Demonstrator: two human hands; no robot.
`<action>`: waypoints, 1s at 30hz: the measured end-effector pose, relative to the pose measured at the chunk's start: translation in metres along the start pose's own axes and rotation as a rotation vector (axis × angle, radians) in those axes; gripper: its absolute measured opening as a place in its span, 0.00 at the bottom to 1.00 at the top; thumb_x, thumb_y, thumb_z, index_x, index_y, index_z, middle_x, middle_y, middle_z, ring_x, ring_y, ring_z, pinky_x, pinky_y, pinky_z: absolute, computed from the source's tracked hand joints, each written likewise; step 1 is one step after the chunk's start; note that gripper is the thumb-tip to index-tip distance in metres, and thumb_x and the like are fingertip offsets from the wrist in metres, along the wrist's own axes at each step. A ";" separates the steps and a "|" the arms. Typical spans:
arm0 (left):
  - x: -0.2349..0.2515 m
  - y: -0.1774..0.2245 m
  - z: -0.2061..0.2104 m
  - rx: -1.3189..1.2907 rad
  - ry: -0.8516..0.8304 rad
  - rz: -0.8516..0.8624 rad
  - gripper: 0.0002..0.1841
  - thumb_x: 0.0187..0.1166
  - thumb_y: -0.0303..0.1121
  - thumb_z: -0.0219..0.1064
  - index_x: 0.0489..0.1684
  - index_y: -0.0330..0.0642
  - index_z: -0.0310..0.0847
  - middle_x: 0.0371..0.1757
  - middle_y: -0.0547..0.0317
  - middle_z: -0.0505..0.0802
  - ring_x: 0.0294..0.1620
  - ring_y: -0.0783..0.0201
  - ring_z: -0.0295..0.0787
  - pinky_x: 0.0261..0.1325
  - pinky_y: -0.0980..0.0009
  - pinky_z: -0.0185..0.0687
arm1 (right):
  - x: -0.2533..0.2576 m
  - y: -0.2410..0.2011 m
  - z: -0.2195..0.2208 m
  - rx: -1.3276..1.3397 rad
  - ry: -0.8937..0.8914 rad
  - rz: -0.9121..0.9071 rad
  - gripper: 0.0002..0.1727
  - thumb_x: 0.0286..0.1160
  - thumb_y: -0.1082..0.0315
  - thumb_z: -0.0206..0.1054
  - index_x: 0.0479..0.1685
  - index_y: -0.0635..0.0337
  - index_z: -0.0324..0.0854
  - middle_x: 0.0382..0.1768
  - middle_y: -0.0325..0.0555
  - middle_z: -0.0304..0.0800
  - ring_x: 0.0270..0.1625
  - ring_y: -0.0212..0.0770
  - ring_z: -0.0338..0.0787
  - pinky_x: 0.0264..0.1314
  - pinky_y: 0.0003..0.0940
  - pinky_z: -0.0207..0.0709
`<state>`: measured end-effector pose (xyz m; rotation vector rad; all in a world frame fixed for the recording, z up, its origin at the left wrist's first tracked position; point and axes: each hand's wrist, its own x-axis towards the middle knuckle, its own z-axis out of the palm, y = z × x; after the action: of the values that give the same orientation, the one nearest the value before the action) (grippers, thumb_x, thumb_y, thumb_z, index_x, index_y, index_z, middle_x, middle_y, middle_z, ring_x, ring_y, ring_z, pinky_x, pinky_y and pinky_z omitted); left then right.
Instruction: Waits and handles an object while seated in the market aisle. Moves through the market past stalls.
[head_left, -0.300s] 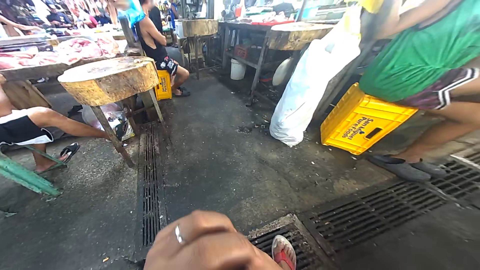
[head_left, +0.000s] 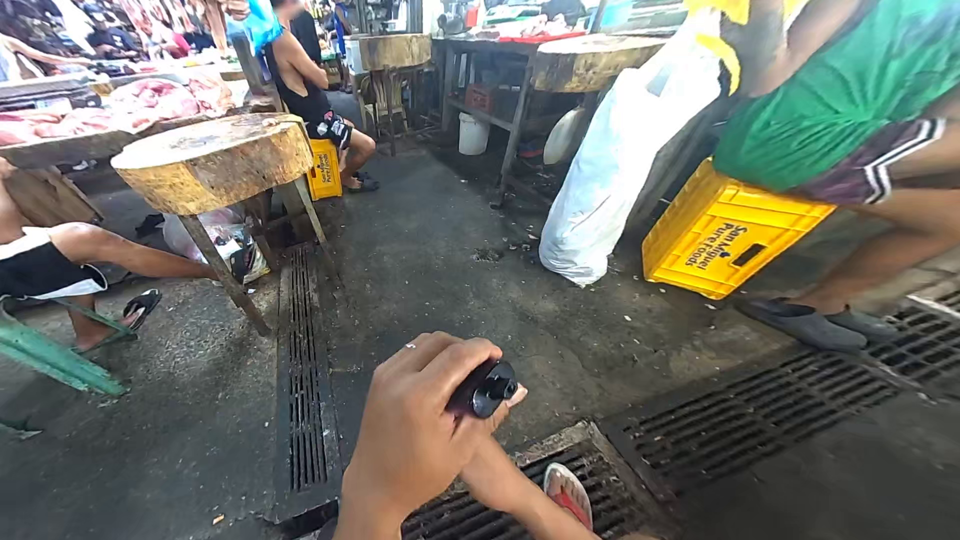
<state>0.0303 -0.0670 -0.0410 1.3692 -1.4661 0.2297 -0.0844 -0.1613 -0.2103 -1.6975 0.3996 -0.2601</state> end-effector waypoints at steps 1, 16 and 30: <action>0.001 -0.007 0.008 0.017 -0.043 -0.034 0.16 0.78 0.44 0.75 0.51 0.41 0.92 0.44 0.62 0.94 0.44 0.73 0.90 0.47 0.75 0.89 | 0.003 -0.006 -0.002 0.147 0.044 0.077 0.16 0.85 0.65 0.61 0.65 0.60 0.82 0.42 0.42 0.94 0.35 0.36 0.94 0.39 0.34 0.91; -0.096 -0.075 0.125 -0.417 -0.154 -0.883 0.17 0.78 0.41 0.71 0.56 0.38 0.87 0.46 0.55 0.94 0.48 0.66 0.92 0.58 0.64 0.89 | 0.023 -0.006 -0.018 1.192 0.408 0.383 0.36 0.89 0.34 0.42 0.48 0.57 0.83 0.38 0.50 0.91 0.41 0.42 0.92 0.43 0.41 0.87; -0.096 -0.066 0.114 -0.436 -0.243 -0.822 0.19 0.81 0.43 0.67 0.60 0.37 0.85 0.52 0.50 0.93 0.54 0.62 0.91 0.63 0.58 0.86 | 0.015 -0.010 -0.007 0.992 0.526 0.206 0.29 0.91 0.43 0.42 0.44 0.53 0.83 0.36 0.45 0.92 0.40 0.38 0.92 0.41 0.37 0.87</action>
<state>0.0001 -0.1136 -0.1940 1.5371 -0.9444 -0.7572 -0.0724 -0.1722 -0.2003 -0.5921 0.6829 -0.6331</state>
